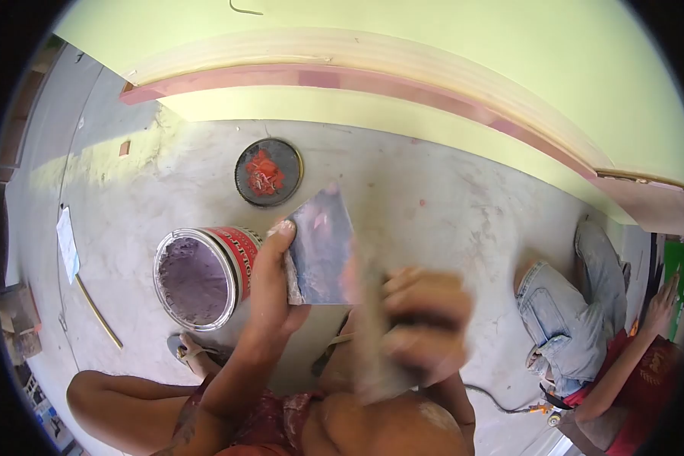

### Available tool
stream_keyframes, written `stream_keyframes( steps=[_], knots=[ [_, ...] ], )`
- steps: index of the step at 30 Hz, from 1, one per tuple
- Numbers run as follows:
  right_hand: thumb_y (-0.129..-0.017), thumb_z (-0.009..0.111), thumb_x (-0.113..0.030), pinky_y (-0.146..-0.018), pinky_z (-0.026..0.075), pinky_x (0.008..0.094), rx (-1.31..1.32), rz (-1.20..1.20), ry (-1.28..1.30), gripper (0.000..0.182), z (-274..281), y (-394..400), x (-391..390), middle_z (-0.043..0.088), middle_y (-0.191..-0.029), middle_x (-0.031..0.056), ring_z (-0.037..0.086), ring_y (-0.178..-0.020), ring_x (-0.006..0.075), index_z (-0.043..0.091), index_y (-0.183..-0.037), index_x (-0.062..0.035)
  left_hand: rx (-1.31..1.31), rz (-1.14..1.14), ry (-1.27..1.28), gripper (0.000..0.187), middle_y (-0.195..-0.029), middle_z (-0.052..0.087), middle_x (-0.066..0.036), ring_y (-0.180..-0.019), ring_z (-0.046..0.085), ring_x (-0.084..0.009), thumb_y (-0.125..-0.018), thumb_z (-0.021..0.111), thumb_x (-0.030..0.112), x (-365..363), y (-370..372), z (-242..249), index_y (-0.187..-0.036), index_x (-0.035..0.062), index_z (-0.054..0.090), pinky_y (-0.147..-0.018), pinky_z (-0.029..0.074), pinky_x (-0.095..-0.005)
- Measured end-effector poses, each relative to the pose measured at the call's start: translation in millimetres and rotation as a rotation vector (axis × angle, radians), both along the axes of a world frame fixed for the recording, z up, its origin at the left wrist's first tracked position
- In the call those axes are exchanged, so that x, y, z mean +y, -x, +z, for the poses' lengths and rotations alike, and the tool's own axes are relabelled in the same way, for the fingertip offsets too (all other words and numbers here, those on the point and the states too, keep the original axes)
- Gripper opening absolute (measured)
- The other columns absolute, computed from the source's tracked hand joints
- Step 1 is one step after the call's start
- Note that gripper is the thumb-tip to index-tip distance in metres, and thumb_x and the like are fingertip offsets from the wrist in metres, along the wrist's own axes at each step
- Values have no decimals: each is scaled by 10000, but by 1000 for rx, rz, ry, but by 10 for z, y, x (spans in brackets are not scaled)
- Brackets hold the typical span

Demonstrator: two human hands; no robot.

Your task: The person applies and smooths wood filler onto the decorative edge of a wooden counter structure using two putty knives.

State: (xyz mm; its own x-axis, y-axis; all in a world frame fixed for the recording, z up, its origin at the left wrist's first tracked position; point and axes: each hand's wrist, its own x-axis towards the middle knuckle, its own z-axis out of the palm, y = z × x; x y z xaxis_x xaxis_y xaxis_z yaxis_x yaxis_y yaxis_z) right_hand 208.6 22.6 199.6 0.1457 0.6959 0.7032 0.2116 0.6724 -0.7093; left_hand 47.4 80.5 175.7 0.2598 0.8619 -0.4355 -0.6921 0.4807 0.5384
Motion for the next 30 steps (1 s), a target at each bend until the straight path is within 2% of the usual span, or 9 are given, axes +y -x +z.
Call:
stream_keyframes(
  steps=[2, 9, 13, 15, 20, 22, 25, 28, 30],
  knots=[
    [-695, 738, -70, -764, 538, 439, -136, 288, 204, 311, 67, -29, -19, 583, -993, 164, 590, -914, 283, 637, -990, -70, -212, -45, 177, 309, -1050, 649, -94, -950, 648, -194, -981, 519, 273, -15, -11, -13, -1177, 36, 553, -861, 525, -346],
    [-705, 740, -105, -797, 493, 377, -313, -353, 348, 379, -289, -103, 132, 578, -968, 169, 585, -870, 308, 610, -1051, -19, -49, -76, -83, 244, -1014, 645, -76, -916, 636, -135, -970, 523, 200, -46, 45, -2, -1127, 23, 580, -824, 526, -302],
    [-706, 742, -91, -901, 463, 378, -136, 44, -213, 425, -246, 126, 97, 536, -1100, 190, 513, -1086, 331, 598, -1099, -14, -77, -100, 72, 233, -995, 645, -84, -883, 636, -140, -965, 524, 193, -61, -4, 41, -1109, 18, 575, -811, 528, -305],
    [-707, 730, -81, -906, 469, 377, -507, -214, 326, 461, -218, 20, 218, 541, -1085, 168, 519, -1088, 320, 592, -1144, -34, -11, -120, 14, 236, -999, 642, -84, -881, 634, -144, -965, 520, 203, -61, 48, -49, -1105, 20, 572, -809, 528, -310],
    [-874, 586, -16, -953, 432, 343, -333, -313, 525, 409, -203, -331, 238, 523, -1159, 148, 539, -1049, 258, 508, -1273, -51, -89, -19, 3, 269, -1017, 629, -77, -902, 628, -153, -963, 515, 249, 59, 99, -72, -1117, 32, 548, -820, 526, -328],
    [-924, 542, -36, -943, 431, 333, 1177, -244, 568, 339, -17, -145, 174, 562, -1091, 128, 551, -1021, 224, 528, -1263, -49, -63, -36, 19, 274, -1022, 628, -82, -906, 626, -156, -964, 512, 252, 61, 92, -58, -1126, 33, 544, -828, 524, -330],
    [-917, 615, -121, -1055, 418, 456, 1614, 653, 686, 447, -402, -323, -144, 553, -1295, 162, 546, -1214, 290, 496, -1323, 24, -54, -39, 58, 278, -1031, 625, -88, -914, 623, -160, -966, 507, 253, 22, 47, -40, -1136, 35, 539, -840, 519, -333],
    [-949, 603, -227, -949, 491, 469, 687, 88, 824, 424, -625, -52, -28, 606, -1199, 169, 619, -1079, 274, 515, -1286, 15, 48, -42, -46, 278, -1042, 622, -90, -921, 618, -163, -968, 505, 251, -85, 2, -106, -1143, 37, 536, -850, 514, -334],
    [-957, 592, -249, -879, 515, 455, 876, -80, 855, 414, -406, -131, 308, 626, -1150, 172, 640, -1003, 271, 520, -1265, 18, 162, -59, -170, 279, -1049, 621, -90, -923, 616, -166, -970, 504, 249, -87, -10, -110, -1150, 38, 534, -855, 510, -335]
  ],
)
